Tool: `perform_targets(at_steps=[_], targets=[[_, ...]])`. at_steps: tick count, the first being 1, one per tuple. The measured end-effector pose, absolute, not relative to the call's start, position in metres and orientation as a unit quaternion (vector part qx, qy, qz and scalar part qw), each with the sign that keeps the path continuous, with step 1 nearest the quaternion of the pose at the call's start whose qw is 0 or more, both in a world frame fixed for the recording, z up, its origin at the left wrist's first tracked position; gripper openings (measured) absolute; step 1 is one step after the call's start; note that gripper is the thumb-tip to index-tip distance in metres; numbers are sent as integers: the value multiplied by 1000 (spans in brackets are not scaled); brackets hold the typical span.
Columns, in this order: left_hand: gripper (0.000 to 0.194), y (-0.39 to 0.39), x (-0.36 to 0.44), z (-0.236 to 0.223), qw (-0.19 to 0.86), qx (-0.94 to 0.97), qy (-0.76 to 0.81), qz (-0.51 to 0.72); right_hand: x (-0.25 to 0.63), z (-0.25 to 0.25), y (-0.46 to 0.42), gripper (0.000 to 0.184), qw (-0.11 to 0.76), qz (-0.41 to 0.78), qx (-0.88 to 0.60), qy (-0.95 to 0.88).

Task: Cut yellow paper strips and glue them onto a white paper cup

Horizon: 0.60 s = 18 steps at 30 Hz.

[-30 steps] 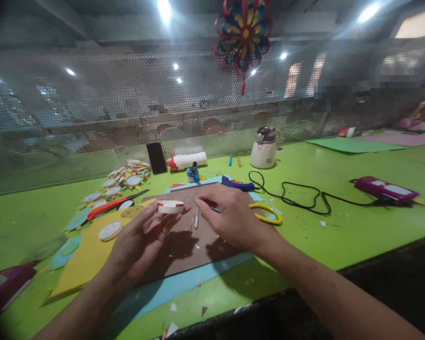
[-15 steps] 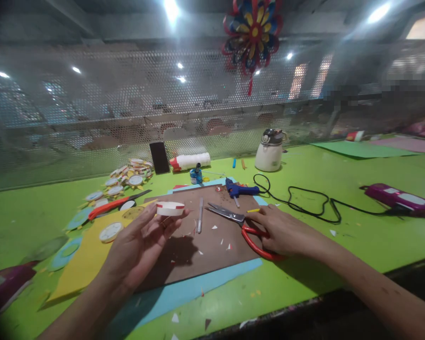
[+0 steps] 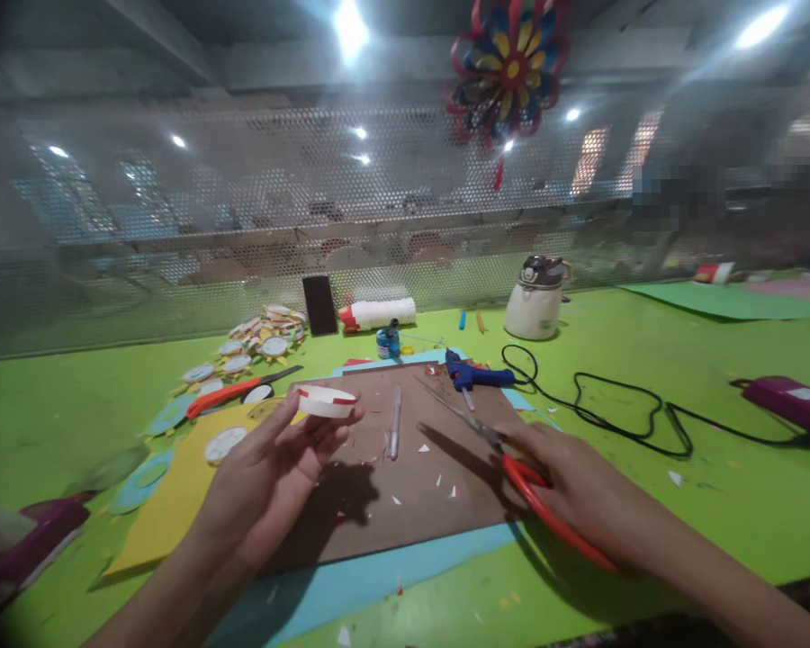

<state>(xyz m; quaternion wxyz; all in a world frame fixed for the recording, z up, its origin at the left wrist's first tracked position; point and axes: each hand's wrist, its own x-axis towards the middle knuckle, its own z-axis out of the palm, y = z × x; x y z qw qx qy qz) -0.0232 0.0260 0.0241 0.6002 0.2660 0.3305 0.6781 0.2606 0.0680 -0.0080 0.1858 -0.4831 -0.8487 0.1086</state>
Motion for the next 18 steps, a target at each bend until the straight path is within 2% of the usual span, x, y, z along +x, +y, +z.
perform_targets(at_steps=[3,7,11,14,18], targets=[[19,26,-21,23,606,258,331,675,261,-5,53,42,248,135,-439,-853],[19,28,-20,21,605,263,337,671,238,3,56,38,328,191,-384,-842],[18,32,-24,19,583,279,340,683,204,16,64,29,344,349,-386,-781],[15,35,-28,16,562,290,332,699,186,17,62,23,323,530,-352,-701],[14,38,-30,15,550,295,337,705,173,3,56,34,336,740,-239,-532]])
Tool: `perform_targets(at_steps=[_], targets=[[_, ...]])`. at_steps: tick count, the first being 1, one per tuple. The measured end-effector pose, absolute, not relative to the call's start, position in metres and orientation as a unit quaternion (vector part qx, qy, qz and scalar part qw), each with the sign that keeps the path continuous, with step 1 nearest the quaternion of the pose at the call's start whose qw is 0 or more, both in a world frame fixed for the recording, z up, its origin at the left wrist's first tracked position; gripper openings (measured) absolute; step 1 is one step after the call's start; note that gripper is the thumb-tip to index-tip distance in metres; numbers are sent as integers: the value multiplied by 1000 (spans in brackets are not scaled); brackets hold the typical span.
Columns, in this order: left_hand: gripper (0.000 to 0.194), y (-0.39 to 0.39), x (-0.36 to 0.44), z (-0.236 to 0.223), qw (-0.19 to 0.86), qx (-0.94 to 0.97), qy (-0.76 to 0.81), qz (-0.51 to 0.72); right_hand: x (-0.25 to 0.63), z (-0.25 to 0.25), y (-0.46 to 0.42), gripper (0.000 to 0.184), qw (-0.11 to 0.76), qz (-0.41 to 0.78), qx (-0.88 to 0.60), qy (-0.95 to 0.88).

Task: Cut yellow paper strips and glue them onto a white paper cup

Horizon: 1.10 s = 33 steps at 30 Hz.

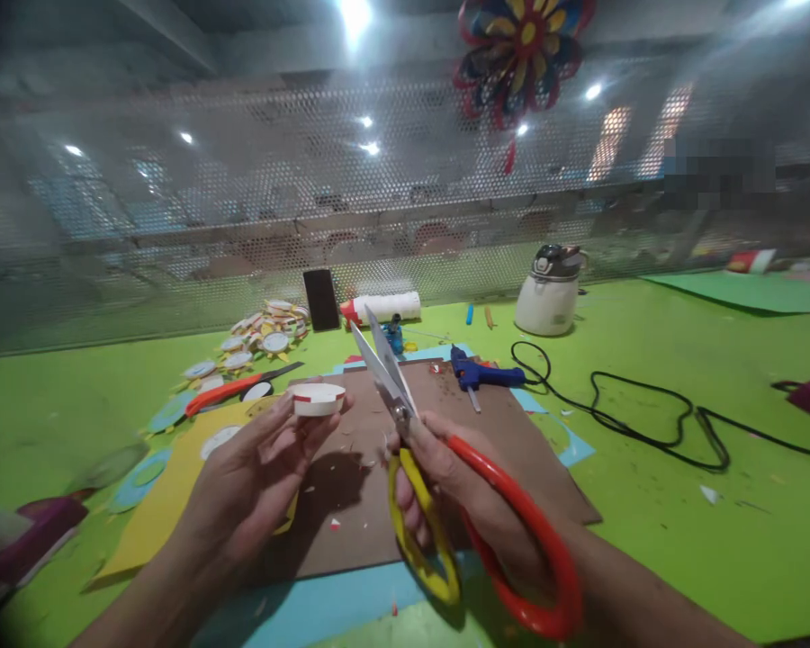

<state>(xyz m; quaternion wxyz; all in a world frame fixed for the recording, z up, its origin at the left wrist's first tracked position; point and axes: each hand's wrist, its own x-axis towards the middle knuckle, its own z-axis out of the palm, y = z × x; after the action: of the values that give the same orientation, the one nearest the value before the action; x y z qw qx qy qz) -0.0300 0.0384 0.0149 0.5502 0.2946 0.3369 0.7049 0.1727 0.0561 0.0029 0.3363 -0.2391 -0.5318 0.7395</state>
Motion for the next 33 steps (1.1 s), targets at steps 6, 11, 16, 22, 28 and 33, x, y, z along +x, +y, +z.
perform_targets(at_steps=[6,11,16,22,28,33], targets=[[23,40,-31,19,557,300,324,704,176,-10,55,47,322,819,-171,-444],[52,35,-33,20,570,323,336,676,181,-15,59,41,329,820,-165,-439],[54,31,-33,21,562,382,324,658,179,-14,58,45,326,814,-172,-449],[58,28,-26,11,507,483,368,612,172,0,52,26,363,788,-208,-451],[63,25,-13,-5,455,604,312,575,167,2,55,27,408,759,-229,-453],[72,22,-12,-5,475,603,315,558,167,3,55,31,419,728,-250,-481]])
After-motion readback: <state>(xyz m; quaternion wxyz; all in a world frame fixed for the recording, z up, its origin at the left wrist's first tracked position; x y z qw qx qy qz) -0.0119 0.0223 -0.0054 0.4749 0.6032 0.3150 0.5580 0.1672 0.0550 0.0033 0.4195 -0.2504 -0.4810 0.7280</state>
